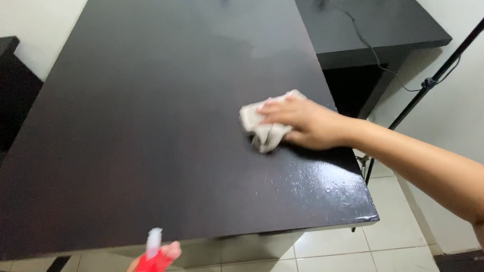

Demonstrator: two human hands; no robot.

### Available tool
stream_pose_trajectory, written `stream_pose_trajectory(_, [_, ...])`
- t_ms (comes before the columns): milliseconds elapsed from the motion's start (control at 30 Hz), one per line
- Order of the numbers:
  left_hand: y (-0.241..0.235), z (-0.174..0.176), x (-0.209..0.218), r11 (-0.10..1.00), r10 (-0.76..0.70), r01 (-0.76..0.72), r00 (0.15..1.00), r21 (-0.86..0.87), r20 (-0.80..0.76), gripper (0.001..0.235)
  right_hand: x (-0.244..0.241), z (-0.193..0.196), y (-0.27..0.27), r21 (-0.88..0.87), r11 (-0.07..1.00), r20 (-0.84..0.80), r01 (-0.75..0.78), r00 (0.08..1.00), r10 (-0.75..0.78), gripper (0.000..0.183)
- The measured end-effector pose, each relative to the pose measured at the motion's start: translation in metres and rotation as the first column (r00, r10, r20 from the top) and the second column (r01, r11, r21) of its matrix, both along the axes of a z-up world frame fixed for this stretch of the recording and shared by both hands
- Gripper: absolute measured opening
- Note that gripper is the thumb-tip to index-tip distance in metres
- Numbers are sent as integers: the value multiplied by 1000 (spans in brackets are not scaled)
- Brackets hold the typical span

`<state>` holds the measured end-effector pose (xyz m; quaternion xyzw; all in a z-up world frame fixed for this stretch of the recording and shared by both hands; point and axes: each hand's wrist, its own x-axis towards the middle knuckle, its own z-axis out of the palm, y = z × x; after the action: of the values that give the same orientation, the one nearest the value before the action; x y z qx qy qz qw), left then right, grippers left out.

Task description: The recorder is spraying cleaning solution on a black table and wiping it thoroughly with a cloth.

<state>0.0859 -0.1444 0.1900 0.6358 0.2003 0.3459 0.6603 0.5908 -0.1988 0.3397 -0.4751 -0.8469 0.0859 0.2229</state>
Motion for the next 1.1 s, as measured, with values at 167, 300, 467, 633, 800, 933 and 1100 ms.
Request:
stream_pose_trajectory(167, [-22,98,69,923,366,-357,698,144,-616,36,-5,-12,1,57,935,39,351,935,-353,59])
stream_pose_trajectory(300, [-22,94,67,910,415,-391,843,138,-342,40,-31,-9,-20,70,937,21,341,939,-344,60])
stream_pose_trajectory(467, [-27,105,64,886,351,-273,923,374,-160,54,-67,6,-52,-51,997,-20,53,998,-54,64])
stream_pose_trajectory(633, [8,19,15,934,288,-193,903,300,-318,63,-3,0,7,36,989,28,146,989,-147,60])
stream_pose_trajectory(800, [51,-86,-58,822,213,-54,953,566,-218,71,141,-50,132,119,788,118,604,779,-615,53])
stream_pose_trajectory(933, [35,-83,-69,961,213,-254,930,-106,-301,67,97,-35,176,165,596,286,786,540,-792,57])
stream_pose_trajectory(1100, [28,-97,-67,957,257,-283,927,-59,-272,64,-72,-7,123,102,765,480,636,642,-597,64])
